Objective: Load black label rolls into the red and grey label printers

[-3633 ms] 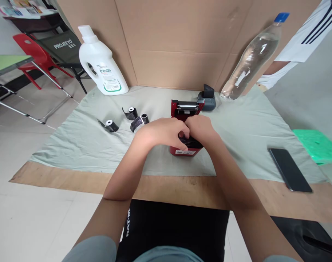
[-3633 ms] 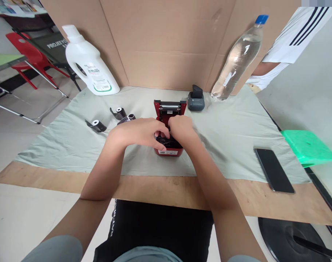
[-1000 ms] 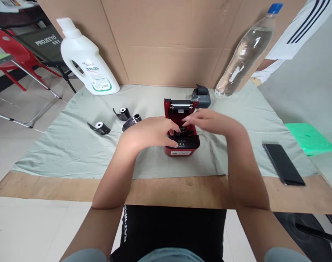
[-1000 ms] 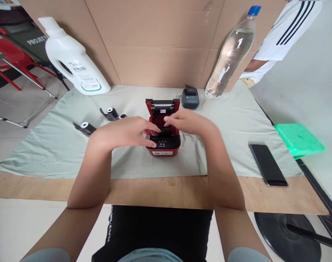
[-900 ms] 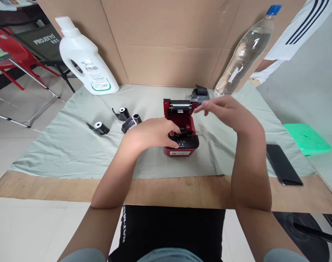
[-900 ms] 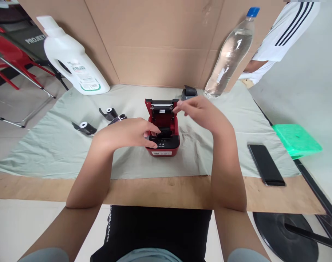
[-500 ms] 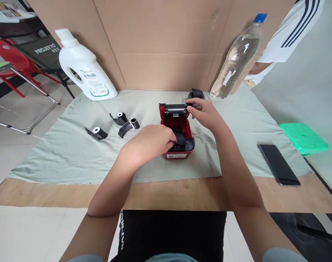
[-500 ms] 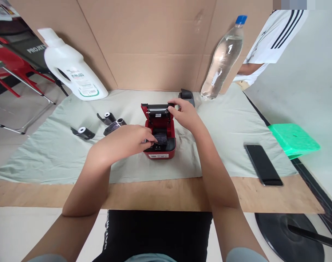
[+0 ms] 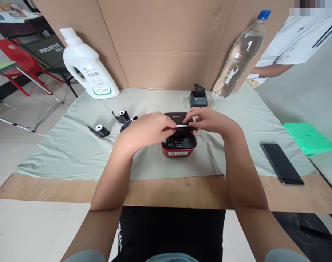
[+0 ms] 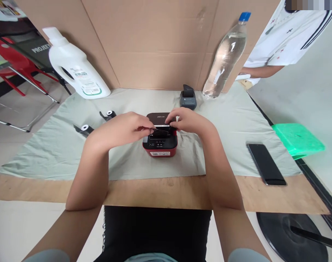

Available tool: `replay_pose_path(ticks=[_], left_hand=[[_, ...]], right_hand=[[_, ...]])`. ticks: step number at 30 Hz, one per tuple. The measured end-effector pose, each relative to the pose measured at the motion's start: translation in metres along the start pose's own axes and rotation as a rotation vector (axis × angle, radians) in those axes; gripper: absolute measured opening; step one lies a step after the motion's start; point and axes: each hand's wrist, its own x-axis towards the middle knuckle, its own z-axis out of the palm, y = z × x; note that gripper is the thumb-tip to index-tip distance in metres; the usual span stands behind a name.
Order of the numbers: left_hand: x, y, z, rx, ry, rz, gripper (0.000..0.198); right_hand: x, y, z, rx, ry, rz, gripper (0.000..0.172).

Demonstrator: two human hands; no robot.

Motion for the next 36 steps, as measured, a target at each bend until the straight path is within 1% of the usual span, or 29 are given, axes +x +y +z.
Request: replay_pose_path(ticks=[3, 7, 9, 11, 13, 17, 20, 23, 27, 30, 33, 36], left_hand=[[0.004, -0.007, 0.0, -0.038, 0.076, 0.034, 0.026], [0.01, -0.015, 0.003, -0.094, 0.101, 0.023, 0.025], [0.011, -0.018, 0.004, -0.112, 0.107, 0.012, 0.025], [0.012, -0.02, 0.004, -0.118, 0.115, 0.002, 0.026], [0.012, -0.022, 0.003, -0.122, 0.121, -0.009, 0.027], [0.012, -0.025, 0.003, -0.147, 0.133, -0.02, 0.028], [0.015, -0.028, 0.005, -0.202, 0.115, -0.027, 0.024], [0.018, -0.032, 0.008, -0.309, 0.067, -0.063, 0.022], [0.023, -0.037, 0.01, -0.47, -0.061, -0.12, 0.019], [0.026, -0.04, 0.013, -0.533, -0.14, -0.178, 0.015], [0.028, -0.041, 0.017, -0.526, -0.17, -0.209, 0.015], [0.03, -0.042, 0.019, -0.477, -0.161, -0.19, 0.019]], right_hand=[[0.002, 0.004, 0.003, -0.061, -0.015, 0.028, 0.037], [0.003, 0.007, 0.005, -0.105, -0.03, 0.082, 0.065], [0.004, 0.009, 0.005, -0.1, -0.033, 0.133, 0.075], [0.005, 0.012, 0.003, -0.074, -0.049, 0.18, 0.082], [0.006, 0.014, 0.002, -0.018, -0.091, 0.198, 0.083], [0.009, 0.015, 0.002, 0.082, -0.164, 0.186, 0.074], [0.012, 0.014, 0.005, 0.112, -0.177, 0.18, 0.066], [0.014, 0.014, 0.008, 0.095, -0.164, 0.193, 0.062], [0.016, 0.017, 0.009, 0.069, -0.152, 0.192, 0.067], [0.016, 0.021, 0.01, 0.057, -0.136, 0.205, 0.073], [0.018, 0.023, 0.012, 0.064, -0.136, 0.221, 0.081], [0.019, 0.024, 0.013, 0.071, -0.131, 0.213, 0.081]])
